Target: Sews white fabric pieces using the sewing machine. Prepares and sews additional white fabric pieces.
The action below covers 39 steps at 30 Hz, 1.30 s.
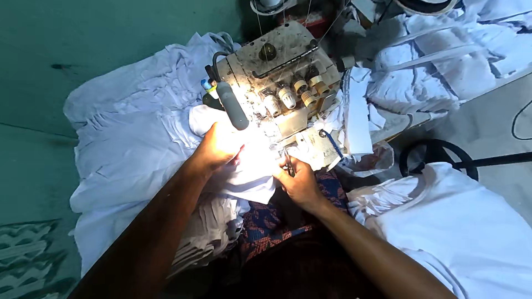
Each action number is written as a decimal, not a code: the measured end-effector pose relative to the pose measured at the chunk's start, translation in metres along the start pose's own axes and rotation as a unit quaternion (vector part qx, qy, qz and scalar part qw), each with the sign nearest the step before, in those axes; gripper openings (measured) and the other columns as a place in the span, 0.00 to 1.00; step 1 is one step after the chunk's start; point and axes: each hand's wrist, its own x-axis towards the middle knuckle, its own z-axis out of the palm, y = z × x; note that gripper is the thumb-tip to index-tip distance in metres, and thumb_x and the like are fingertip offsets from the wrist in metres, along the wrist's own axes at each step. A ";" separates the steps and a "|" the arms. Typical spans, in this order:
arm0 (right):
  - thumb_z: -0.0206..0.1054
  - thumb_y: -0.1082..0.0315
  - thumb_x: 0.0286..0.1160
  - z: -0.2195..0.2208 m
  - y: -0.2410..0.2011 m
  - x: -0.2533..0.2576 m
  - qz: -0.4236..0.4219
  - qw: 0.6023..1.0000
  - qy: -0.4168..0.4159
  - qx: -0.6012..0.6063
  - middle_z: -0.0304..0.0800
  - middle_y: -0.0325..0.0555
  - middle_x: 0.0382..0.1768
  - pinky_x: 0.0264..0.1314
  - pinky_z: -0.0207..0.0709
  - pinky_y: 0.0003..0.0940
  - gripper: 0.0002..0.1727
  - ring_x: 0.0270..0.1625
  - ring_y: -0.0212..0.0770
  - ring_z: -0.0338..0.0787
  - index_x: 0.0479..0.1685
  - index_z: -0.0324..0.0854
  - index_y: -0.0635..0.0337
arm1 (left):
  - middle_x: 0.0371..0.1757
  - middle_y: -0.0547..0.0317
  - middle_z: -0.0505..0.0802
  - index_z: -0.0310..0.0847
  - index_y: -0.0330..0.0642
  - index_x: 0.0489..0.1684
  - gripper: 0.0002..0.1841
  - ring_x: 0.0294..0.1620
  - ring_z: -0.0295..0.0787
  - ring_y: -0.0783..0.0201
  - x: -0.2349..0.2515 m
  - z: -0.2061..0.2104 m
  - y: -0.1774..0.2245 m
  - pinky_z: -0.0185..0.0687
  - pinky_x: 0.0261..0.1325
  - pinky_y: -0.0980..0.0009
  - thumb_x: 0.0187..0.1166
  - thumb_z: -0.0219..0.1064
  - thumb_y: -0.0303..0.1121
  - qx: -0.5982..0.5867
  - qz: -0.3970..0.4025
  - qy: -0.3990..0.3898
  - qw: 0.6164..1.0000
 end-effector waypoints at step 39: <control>0.67 0.58 0.77 0.017 -0.018 0.008 -0.151 0.965 0.010 -0.214 0.92 0.36 0.40 0.43 0.84 0.25 0.12 0.39 0.26 0.88 0.48 0.91 0.55 | 0.34 0.63 0.91 0.89 0.48 0.48 0.08 0.28 0.87 0.70 0.000 -0.076 -0.027 0.87 0.34 0.65 0.80 0.66 0.36 0.278 0.195 0.114 0.934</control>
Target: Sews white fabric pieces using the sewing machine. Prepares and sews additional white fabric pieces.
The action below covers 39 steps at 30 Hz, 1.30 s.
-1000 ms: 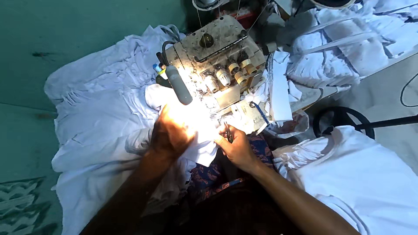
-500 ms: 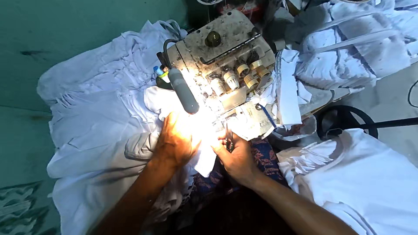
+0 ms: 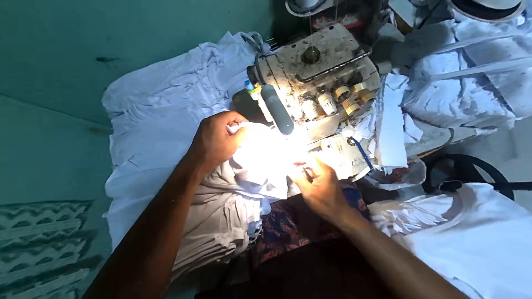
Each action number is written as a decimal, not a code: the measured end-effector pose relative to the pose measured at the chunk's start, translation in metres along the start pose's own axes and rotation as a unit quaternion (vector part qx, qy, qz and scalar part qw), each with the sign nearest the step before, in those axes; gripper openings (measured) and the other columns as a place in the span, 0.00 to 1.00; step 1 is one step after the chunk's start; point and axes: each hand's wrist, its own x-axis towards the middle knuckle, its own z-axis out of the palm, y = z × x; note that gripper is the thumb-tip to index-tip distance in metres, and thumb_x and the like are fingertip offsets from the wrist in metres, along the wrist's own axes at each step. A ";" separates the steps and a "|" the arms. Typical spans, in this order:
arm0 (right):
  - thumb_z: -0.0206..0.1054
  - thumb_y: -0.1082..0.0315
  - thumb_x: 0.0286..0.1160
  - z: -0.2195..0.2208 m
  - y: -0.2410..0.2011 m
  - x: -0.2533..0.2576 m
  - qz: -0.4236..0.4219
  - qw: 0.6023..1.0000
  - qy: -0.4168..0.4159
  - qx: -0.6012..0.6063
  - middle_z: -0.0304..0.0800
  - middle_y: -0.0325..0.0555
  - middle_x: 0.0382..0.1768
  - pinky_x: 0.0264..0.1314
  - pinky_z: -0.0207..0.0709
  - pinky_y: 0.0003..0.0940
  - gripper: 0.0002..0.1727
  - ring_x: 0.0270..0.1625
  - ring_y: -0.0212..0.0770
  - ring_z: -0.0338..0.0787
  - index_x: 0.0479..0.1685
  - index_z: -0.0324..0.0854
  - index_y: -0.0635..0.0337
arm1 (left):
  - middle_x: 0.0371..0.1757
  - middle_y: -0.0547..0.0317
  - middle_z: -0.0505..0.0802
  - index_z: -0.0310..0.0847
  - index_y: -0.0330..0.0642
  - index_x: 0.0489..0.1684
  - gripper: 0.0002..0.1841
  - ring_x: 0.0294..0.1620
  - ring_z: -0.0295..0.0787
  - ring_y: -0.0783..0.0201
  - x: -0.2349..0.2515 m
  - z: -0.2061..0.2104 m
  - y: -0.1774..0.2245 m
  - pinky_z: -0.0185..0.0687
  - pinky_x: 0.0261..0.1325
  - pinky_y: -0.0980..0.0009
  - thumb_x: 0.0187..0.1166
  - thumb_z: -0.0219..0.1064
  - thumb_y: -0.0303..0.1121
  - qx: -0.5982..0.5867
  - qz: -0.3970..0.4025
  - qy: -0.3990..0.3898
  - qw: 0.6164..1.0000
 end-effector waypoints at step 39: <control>0.64 0.51 0.83 0.031 -0.026 -0.013 -0.216 0.961 -0.048 -0.165 0.92 0.39 0.31 0.29 0.84 0.36 0.18 0.30 0.36 0.91 0.52 0.91 0.53 | 0.53 0.48 0.94 0.82 0.45 0.69 0.28 0.48 0.93 0.46 -0.035 0.019 0.063 0.86 0.46 0.40 0.63 0.74 0.35 0.170 -0.021 0.027 0.985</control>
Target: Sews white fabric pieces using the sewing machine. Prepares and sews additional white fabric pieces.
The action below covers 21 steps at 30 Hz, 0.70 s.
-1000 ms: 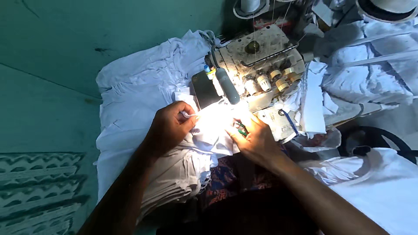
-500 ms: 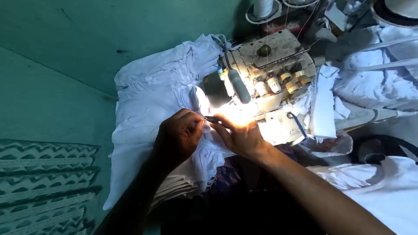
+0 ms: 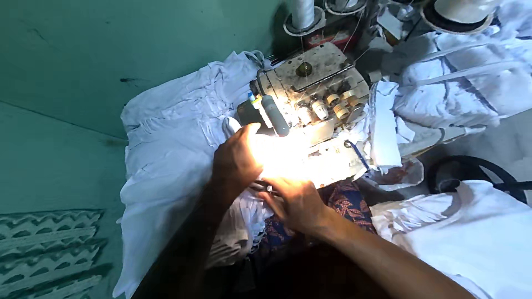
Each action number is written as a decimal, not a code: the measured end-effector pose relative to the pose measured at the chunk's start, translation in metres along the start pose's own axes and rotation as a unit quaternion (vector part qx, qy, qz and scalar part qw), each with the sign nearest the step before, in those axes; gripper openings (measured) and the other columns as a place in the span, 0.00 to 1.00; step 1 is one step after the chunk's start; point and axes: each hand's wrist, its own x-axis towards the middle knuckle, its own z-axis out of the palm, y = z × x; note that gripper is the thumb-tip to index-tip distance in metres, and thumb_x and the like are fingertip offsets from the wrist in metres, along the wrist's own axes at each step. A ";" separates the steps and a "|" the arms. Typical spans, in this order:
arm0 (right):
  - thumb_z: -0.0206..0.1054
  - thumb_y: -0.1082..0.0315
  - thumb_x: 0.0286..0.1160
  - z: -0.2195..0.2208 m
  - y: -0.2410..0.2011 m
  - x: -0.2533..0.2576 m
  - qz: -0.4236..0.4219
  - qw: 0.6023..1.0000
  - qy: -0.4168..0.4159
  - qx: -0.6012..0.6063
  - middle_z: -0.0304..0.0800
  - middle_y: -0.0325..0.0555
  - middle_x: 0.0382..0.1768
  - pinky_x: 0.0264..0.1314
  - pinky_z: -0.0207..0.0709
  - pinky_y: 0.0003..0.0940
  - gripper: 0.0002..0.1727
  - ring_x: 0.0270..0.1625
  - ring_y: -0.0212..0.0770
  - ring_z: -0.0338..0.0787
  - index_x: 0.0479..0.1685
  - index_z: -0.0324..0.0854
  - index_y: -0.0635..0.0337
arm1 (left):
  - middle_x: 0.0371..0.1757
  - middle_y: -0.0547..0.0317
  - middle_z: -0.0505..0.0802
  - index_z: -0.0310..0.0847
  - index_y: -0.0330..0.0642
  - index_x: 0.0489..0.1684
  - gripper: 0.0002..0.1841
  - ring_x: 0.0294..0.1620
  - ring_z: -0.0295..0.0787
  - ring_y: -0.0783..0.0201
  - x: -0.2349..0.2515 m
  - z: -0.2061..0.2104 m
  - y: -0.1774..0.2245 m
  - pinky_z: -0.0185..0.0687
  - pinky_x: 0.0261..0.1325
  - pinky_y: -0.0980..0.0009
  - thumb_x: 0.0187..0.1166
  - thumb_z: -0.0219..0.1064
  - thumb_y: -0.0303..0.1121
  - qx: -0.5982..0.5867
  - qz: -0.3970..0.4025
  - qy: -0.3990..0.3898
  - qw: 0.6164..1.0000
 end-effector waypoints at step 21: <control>0.69 0.58 0.73 -0.035 0.069 0.065 -0.112 0.988 0.041 -0.097 0.92 0.44 0.35 0.37 0.84 0.40 0.12 0.38 0.41 0.91 0.43 0.93 0.54 | 0.18 0.70 0.83 0.84 0.56 0.23 0.07 0.18 0.78 0.71 -0.006 -0.023 -0.029 0.72 0.21 0.65 0.69 0.75 0.38 -0.133 -0.042 -0.030 0.990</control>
